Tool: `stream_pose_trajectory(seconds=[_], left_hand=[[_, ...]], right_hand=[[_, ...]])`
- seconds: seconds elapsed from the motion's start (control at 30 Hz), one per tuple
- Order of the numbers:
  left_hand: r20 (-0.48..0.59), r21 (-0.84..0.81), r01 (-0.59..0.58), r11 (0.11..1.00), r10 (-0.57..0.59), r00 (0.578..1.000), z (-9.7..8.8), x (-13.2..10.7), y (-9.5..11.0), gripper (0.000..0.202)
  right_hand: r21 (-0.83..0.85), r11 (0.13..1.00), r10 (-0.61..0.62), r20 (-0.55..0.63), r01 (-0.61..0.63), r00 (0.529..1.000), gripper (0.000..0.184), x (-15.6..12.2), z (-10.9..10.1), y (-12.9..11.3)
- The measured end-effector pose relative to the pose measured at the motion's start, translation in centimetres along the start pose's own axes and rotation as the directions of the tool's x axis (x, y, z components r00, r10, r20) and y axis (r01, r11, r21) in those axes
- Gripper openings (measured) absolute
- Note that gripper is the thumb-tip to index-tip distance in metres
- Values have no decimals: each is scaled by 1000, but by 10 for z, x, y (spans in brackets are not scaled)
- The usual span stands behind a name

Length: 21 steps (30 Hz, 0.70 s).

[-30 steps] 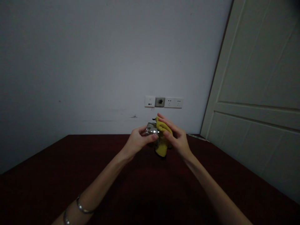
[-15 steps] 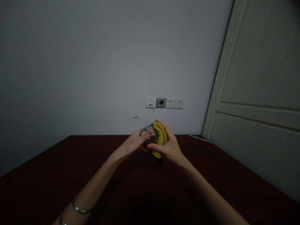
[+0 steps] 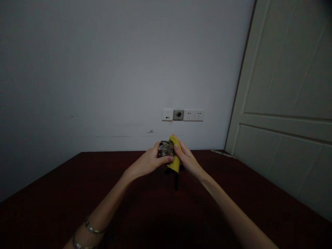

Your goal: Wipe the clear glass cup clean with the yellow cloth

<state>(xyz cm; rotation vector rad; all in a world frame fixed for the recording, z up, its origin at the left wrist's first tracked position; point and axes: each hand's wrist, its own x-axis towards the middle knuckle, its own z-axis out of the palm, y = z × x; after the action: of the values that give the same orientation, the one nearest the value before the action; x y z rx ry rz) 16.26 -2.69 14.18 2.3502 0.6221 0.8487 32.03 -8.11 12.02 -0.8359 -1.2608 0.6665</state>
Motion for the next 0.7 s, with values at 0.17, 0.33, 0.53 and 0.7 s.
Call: stream_pose_trajectory(seconds=[0.17, 0.33, 0.53, 0.7], left_hand=[[-36, -104, -45, 994, 41, 999, 6, 3, -4, 64], [-106, -145, -102, 984, 87, 991, 13, 6, -12, 77], [-133, -60, -133, 989, 124, 983, 10, 4, -12, 91], [-131, -20, -171, 985, 167, 977, 10, 2, -5, 90]], right_hand=[[-81, 991, -103, 0, 102, 995, 53, 2, -2, -1], [-291, 851, -431, 91, 438, 898, 25, -7, 0, -7], [-244, 888, -403, -8, 390, 915, 21, 0, -3, -1], [-180, 956, -251, -89, 232, 964, 24, 7, -4, 0]])
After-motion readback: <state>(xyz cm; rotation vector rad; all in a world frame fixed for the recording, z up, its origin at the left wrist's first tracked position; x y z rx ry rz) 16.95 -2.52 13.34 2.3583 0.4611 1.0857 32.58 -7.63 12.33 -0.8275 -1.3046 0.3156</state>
